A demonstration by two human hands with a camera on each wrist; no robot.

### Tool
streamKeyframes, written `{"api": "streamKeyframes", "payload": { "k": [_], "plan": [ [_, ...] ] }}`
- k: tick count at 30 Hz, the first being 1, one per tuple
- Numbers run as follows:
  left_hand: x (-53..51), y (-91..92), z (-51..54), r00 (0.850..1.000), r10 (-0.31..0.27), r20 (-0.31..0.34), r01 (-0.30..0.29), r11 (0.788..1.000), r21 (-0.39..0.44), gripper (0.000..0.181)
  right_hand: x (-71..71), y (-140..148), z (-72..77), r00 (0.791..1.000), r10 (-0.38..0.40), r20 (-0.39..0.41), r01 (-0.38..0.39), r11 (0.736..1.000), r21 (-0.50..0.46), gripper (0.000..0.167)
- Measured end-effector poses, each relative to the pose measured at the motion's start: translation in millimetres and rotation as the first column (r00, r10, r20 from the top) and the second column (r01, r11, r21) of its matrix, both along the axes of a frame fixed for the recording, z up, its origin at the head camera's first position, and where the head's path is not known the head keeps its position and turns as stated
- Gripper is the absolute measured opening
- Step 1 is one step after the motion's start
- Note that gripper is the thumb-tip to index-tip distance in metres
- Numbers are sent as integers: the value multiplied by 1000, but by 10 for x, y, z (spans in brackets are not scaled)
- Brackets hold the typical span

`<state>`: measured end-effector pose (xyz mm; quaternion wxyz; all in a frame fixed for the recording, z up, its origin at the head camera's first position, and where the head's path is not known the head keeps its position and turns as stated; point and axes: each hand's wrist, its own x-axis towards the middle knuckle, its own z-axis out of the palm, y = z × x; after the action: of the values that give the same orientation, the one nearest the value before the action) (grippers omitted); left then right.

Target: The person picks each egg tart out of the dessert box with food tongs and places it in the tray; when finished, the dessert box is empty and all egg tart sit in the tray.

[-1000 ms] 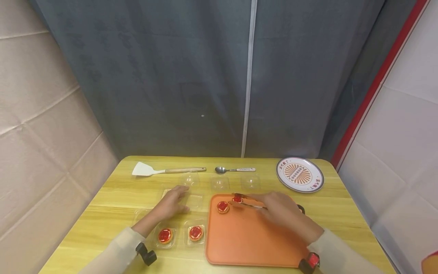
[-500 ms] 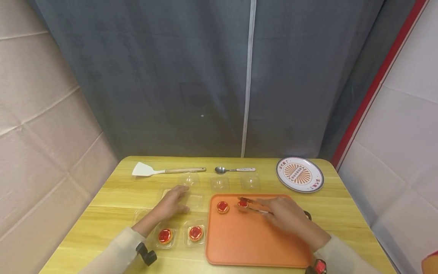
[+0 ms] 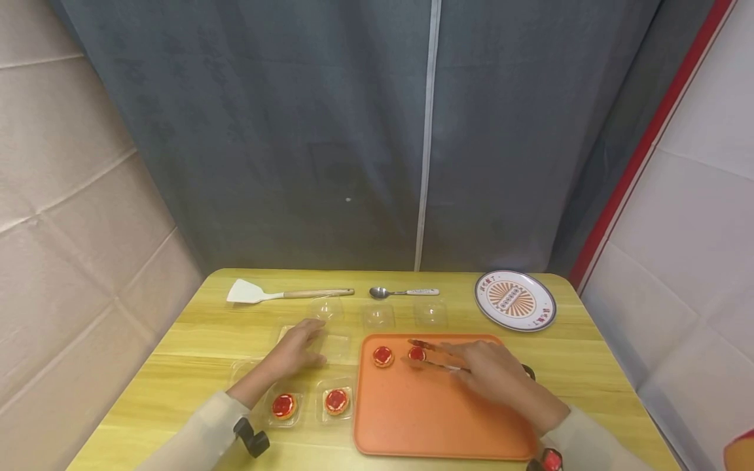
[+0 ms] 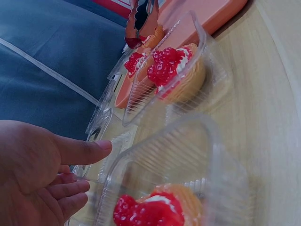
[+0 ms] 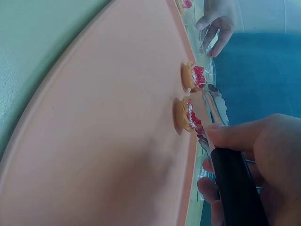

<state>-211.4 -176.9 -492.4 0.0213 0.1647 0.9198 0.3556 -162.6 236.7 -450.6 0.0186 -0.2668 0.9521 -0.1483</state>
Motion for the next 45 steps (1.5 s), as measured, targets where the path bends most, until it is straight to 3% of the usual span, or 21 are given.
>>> {"api": "streamKeyframes", "payload": {
  "k": [5,11,16,23,27,34,39,45],
  "plan": [
    [26,6,26,1000,12,13,-12,1000,-15,82,26,10,58,999,-17,28,18,1000,-19,56],
    [138,-13,131,999,30,-25,-31,998,-56,86,52,6,100,1000,-5,24,6,999,-43,60],
    [315,-78,244,999,38,-32,-39,999,-25,83,67,-68,92,999,37,17,-36,998,-53,61],
    [667,-264,340,996,60,62,-60,998,-1,85,77,-280,94,996,81,22,-81,996,-38,63],
    [885,-388,318,990,89,111,-90,996,8,89,69,-451,97,991,120,53,-117,992,-51,65],
    [1192,-522,214,976,150,160,-158,987,42,99,65,-778,97,977,211,26,-210,977,-46,66],
    [1274,-537,142,982,128,138,-139,988,70,102,57,-1036,94,963,269,18,-268,963,-34,66],
    [1287,-552,43,988,107,112,-115,991,63,104,94,-1335,120,949,314,36,-313,949,-24,64]
  ]
}}
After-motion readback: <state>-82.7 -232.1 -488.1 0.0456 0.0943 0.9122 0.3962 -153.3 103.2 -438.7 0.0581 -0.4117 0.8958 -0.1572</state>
